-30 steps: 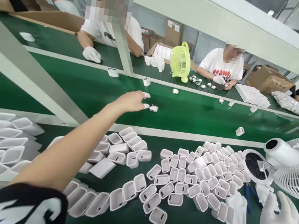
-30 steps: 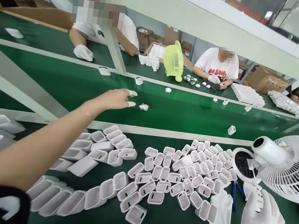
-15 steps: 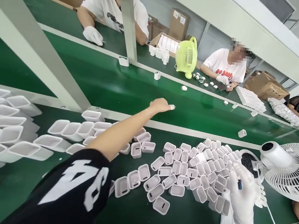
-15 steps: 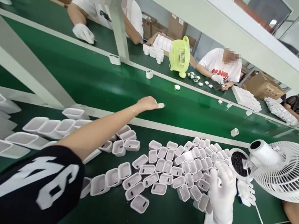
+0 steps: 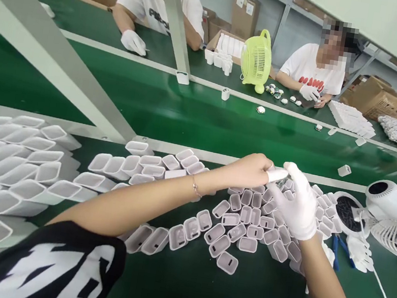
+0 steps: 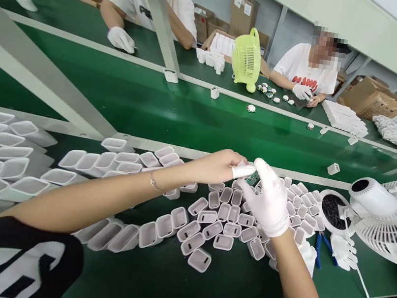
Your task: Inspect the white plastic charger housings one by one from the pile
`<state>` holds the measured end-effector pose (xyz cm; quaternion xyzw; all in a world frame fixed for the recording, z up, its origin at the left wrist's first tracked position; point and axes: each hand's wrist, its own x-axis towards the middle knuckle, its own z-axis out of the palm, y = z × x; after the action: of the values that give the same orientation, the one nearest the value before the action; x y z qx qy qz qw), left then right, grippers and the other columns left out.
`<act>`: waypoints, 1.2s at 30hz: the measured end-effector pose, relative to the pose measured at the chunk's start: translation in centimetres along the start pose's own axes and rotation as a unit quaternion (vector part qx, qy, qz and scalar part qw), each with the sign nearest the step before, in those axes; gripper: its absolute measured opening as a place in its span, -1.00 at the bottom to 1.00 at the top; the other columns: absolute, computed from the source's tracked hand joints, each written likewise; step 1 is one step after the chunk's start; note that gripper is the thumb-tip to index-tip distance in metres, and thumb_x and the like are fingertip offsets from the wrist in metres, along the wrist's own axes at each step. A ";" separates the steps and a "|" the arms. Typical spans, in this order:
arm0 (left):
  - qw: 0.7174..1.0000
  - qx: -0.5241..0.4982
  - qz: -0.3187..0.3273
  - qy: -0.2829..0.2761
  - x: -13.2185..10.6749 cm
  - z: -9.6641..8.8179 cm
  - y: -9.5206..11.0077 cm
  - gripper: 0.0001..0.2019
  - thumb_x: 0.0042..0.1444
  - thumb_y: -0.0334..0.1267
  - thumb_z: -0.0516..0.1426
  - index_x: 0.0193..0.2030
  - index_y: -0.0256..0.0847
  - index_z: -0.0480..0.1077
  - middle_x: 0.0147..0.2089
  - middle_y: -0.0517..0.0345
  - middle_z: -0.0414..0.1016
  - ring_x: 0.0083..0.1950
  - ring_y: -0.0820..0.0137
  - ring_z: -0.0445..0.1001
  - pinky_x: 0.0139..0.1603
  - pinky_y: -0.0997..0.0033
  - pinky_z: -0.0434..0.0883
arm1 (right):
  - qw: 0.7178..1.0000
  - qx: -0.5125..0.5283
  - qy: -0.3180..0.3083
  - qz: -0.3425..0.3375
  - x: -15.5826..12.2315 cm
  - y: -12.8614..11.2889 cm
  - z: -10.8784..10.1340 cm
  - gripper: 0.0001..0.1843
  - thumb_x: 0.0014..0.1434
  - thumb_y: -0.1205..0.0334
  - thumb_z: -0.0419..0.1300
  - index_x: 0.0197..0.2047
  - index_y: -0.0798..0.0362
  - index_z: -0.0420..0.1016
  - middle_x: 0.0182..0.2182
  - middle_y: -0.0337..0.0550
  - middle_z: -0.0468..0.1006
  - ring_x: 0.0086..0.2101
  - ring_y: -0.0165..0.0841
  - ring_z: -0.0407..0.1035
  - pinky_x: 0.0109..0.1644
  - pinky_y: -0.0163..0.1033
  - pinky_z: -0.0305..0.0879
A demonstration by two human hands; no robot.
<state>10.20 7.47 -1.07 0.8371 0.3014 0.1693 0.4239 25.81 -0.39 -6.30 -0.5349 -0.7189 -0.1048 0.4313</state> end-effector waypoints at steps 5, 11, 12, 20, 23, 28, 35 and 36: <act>0.985 0.152 0.077 -0.001 -1.2 -1.0 -2.1 -0.65 0.22 -0.07 0.04 -0.42 -0.22 0.50 -0.33 0.06 0.54 -0.25 0.27 0.48 -0.12 0.28 0.31 | 0.966 0.202 -0.021 0.161 -1.3 -0.3 -0.5 -0.53 0.16 0.19 0.28 0.13 -0.05 0.33 -0.21 -0.17 0.55 -0.13 -0.27 0.48 0.07 0.03 0.43; 0.949 0.292 -0.014 -0.117 -2.5 -2.0 -9.1 -0.61 -0.04 -0.41 0.18 0.00 -0.25 0.45 0.17 -0.19 0.41 0.25 -0.07 0.24 0.23 -0.21 0.03 | 0.909 0.365 0.018 0.203 1.7 0.1 -2.4 -0.64 0.17 0.05 0.29 0.01 -0.07 0.41 -0.32 -0.26 0.47 -0.25 -0.36 0.44 -0.04 -0.08 0.43; 0.950 0.282 -0.020 -0.132 -2.7 -1.5 -10.0 -0.57 -0.07 -0.45 0.18 0.02 -0.24 0.43 0.20 -0.21 0.38 0.28 -0.06 0.21 0.25 -0.23 0.00 | 0.905 0.379 0.033 0.192 2.3 0.1 -2.4 -0.64 0.19 0.00 0.26 0.01 -0.07 0.42 -0.35 -0.27 0.44 -0.24 -0.35 0.44 -0.04 -0.08 0.42; 0.984 0.163 -0.030 -0.068 -3.2 -0.1 -10.7 -0.73 0.01 -0.40 0.09 -0.10 -0.24 0.39 0.03 -0.08 0.49 0.10 0.12 0.41 0.20 0.00 0.23 | 0.881 0.439 0.046 0.169 5.0 -1.0 -3.0 -0.71 0.23 -0.02 0.21 -0.02 -0.13 0.40 -0.45 -0.31 0.28 -0.13 -0.31 0.41 -0.01 -0.09 0.42; 0.995 0.077 -0.017 -0.056 -3.7 -1.2 -9.4 -0.70 0.10 -0.26 0.05 0.00 -0.22 0.33 -0.01 -0.02 0.51 -0.02 0.24 0.49 0.03 0.19 0.40 | 0.866 0.470 0.014 0.172 5.2 -1.4 -4.0 -0.67 0.17 0.03 0.29 -0.01 -0.17 0.42 -0.31 -0.28 0.42 -0.03 -0.30 0.40 0.09 -0.03 0.41; 0.969 -0.233 0.037 -0.072 -5.7 -2.2 -6.7 -0.57 0.04 -0.13 0.19 0.06 -0.19 0.40 0.10 -0.06 0.50 -0.01 0.21 0.52 -0.08 0.29 0.47 | 0.842 0.515 -0.116 0.114 3.8 -3.2 -4.4 -0.58 0.12 0.23 0.37 0.06 -0.16 0.48 -0.16 -0.20 0.56 -0.29 -0.36 0.47 -0.17 -0.09 0.51; 0.952 -0.287 0.042 -0.096 -7.7 -2.1 -4.3 -0.56 -0.04 -0.13 0.29 0.04 -0.10 0.52 0.12 0.00 0.52 0.07 0.12 0.50 -0.06 0.29 0.48 | 0.822 0.542 -0.170 -0.035 0.9 -5.2 -3.5 -0.43 0.27 0.40 0.19 0.30 -0.13 0.25 -0.44 -0.29 0.55 -0.48 -0.41 0.42 -0.06 -0.04 0.46; 0.951 -0.289 0.046 -0.097 -7.8 -2.1 -4.2 -0.57 -0.03 -0.13 0.29 0.02 -0.09 0.53 0.10 0.02 0.53 0.06 0.14 0.51 -0.07 0.30 0.48 | 0.821 0.543 -0.171 -0.039 0.7 -5.4 -3.4 -0.43 0.28 0.39 0.18 0.31 -0.13 0.24 -0.45 -0.31 0.54 -0.48 -0.41 0.43 -0.02 -0.02 0.45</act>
<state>1.64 5.58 -3.47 0.7041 0.1584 0.1865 0.6666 22.88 -4.17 -2.12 -0.1948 -0.7417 0.3793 0.5178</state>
